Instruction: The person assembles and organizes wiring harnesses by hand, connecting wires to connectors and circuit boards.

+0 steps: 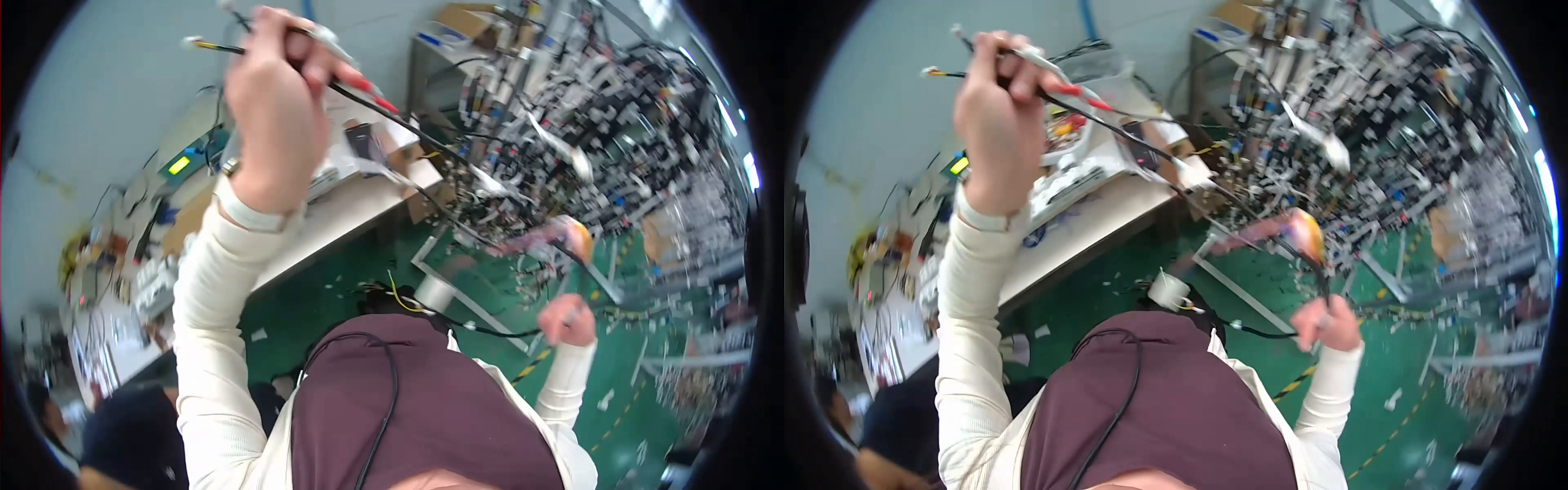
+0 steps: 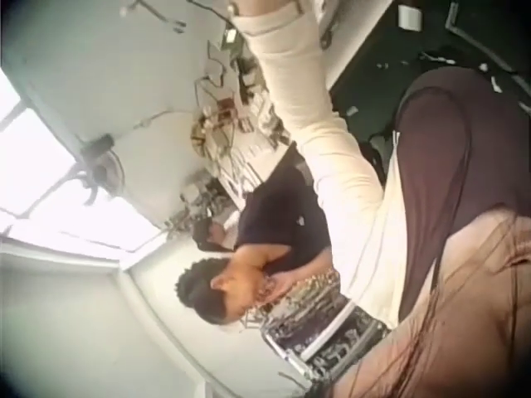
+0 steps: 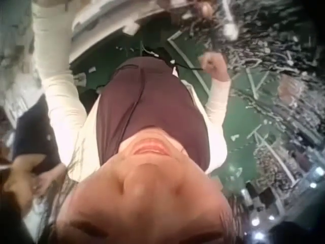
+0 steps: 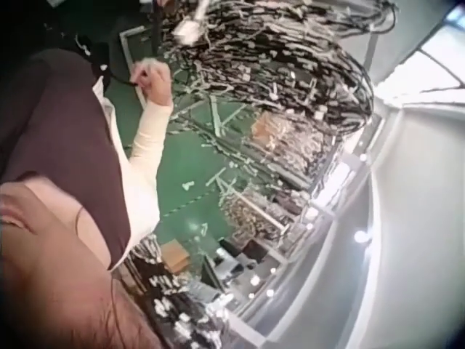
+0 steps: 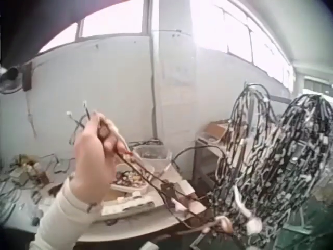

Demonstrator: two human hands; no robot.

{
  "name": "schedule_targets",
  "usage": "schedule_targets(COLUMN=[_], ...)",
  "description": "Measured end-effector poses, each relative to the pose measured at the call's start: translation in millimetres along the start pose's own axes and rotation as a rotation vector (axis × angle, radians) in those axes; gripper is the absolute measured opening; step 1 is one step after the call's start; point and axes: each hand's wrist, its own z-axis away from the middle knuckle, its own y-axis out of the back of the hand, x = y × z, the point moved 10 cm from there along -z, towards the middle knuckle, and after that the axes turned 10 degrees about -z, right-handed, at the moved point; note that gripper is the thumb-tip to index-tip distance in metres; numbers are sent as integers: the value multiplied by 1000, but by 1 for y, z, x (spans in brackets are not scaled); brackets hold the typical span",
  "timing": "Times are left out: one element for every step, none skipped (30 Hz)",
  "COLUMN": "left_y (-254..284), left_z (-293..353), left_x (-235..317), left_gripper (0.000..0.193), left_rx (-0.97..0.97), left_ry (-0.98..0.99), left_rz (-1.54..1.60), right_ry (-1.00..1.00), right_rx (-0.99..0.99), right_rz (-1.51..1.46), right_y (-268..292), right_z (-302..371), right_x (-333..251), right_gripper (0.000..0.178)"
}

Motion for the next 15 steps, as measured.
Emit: schedule_targets(left_y=[-24, -53, -76, -102, -128, -161, -189, -217, -240, -254, -261, -258, -251, -250, -243], left_z=[11, 21, 29, 36, 51, 61, 72, 88, 107, 120, 125, 127, 135, 146, 156], left_x=[-10, -22, -33, -45, -61, -91, -125, -152, -179, -196, -206, -229, -247, -250, -248], left_gripper=[34, 32, 31, 30, 23, 23, 23, 24, 26, 34, 53, 68, 83, 92, 101], left_rx=[-38, -91, -139, -253, -304, -470, -628, -741, -848, -998, -1198, -1242, -1288, -1287, -1266], left_ry=[66, 158, 253, 318, 432, 549, 672, 827, 980, 1062, 989, 1041, 1097, 1146, 1194], left_rz=[66, 157, 255, 321, 343, 423, 503, 529, 538, 571, 529, 388, 244, 167, 85], right_ry=[85, 18, -63, 146, 371, 159, 211, 325, 606, 655, 685, 748, 828, 838, 821], right_rx=[-227, -493, -756, -644, -531, -692, -593, -426, 64, 344, 406, 454, 496, 388, 271], right_rz=[40, 2, -30, -121, -197, -72, -36, -87, -143, -5, -90, -226, -252, -105, 31], right_y=[-31, -63, -92, -107, -122, -156, -160, -153, -138, -113, -104, -85, -67, -45, -38], right_z=[20, 33, 52, 61, 66, 42, 32, 22, 10, 7, -8, -12, -10, -10, -5], right_x=[-30, -41, -48, -58, -61, -70, -73, -79, -95, -104, -125, -146, -169, -203, -218], right_gripper=[40, 40, 39, 33, 33, 25, 27, 26, 24, 29, 34, 31, 28, 26, 25])
